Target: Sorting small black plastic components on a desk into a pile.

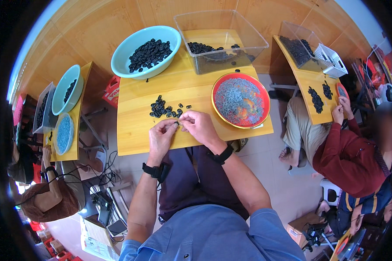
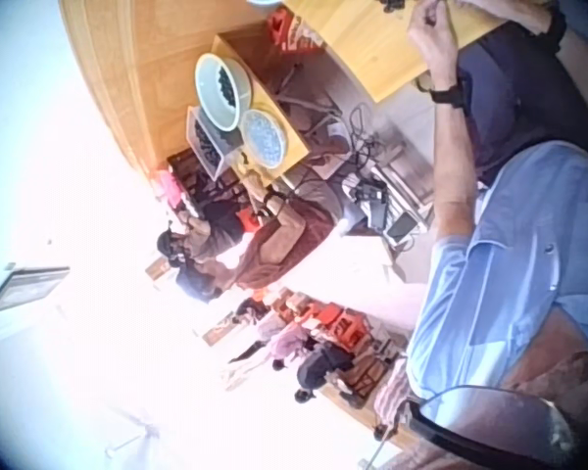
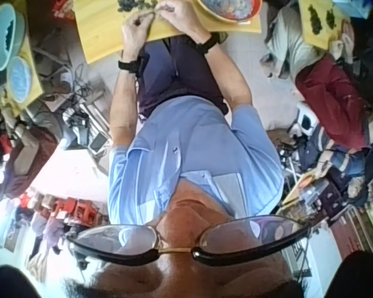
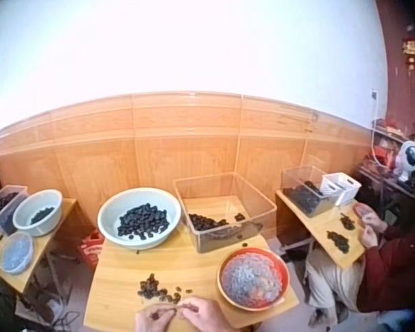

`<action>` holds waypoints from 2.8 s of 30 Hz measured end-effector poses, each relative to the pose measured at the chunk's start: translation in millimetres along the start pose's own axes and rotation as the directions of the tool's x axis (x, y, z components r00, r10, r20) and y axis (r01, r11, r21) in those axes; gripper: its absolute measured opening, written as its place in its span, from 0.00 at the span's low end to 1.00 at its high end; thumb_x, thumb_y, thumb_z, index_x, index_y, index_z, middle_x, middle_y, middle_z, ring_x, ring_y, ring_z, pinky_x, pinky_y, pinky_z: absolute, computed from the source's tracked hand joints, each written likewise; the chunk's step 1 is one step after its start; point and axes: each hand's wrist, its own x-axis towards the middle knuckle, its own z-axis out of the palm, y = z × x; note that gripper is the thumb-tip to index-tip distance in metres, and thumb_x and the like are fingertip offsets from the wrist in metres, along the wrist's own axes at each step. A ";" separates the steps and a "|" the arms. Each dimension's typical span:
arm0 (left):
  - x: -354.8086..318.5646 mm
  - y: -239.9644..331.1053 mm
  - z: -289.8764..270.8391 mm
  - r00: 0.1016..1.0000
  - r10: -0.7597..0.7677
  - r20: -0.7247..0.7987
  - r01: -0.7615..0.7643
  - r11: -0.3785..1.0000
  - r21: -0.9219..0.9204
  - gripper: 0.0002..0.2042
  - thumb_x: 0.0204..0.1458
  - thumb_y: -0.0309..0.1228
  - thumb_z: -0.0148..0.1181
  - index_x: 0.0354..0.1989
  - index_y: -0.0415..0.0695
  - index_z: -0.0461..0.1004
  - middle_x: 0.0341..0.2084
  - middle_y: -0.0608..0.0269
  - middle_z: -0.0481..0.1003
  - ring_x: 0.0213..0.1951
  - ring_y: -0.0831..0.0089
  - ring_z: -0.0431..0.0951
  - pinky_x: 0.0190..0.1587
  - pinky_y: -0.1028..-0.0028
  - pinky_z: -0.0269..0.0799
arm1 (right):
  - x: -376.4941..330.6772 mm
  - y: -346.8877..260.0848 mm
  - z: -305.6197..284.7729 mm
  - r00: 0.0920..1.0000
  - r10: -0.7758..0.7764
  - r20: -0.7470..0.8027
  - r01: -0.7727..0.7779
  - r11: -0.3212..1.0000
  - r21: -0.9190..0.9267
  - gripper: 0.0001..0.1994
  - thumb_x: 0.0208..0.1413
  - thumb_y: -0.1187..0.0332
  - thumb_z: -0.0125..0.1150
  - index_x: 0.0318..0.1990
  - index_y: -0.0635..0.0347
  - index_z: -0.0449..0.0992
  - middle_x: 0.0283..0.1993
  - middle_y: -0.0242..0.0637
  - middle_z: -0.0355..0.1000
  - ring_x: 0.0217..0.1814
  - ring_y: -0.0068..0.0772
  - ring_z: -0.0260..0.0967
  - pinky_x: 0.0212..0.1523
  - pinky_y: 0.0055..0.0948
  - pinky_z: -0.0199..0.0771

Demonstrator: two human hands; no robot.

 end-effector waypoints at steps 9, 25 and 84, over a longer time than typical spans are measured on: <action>-0.2 0.8 -1.2 1.000 -0.024 -0.005 0.024 0.999 0.029 0.08 0.56 0.23 0.63 0.42 0.32 0.79 0.30 0.61 0.82 0.32 0.80 0.80 0.37 0.80 0.76 | -2.8 0.4 4.8 0.999 0.009 -0.035 -0.013 0.995 -0.100 0.06 0.60 0.75 0.59 0.39 0.71 0.77 0.30 0.37 0.78 0.29 0.22 0.77 0.32 0.22 0.77; 2.1 -1.9 -3.1 0.998 -0.056 0.020 0.057 0.997 -0.053 0.08 0.57 0.23 0.63 0.42 0.32 0.79 0.29 0.61 0.81 0.30 0.80 0.78 0.36 0.81 0.74 | 1.1 -2.5 0.7 0.993 0.028 -0.114 -0.033 0.999 -0.037 0.08 0.59 0.71 0.60 0.36 0.70 0.78 0.26 0.40 0.78 0.24 0.26 0.76 0.27 0.26 0.74; 8.5 0.0 -5.6 0.999 -0.051 0.008 0.051 0.943 -0.330 0.08 0.56 0.22 0.64 0.44 0.36 0.79 0.31 0.65 0.81 0.33 0.83 0.78 0.38 0.83 0.73 | 3.5 2.0 7.7 0.976 0.216 -0.007 -0.214 0.970 0.113 0.09 0.55 0.74 0.60 0.40 0.71 0.78 0.30 0.39 0.78 0.27 0.24 0.76 0.28 0.23 0.76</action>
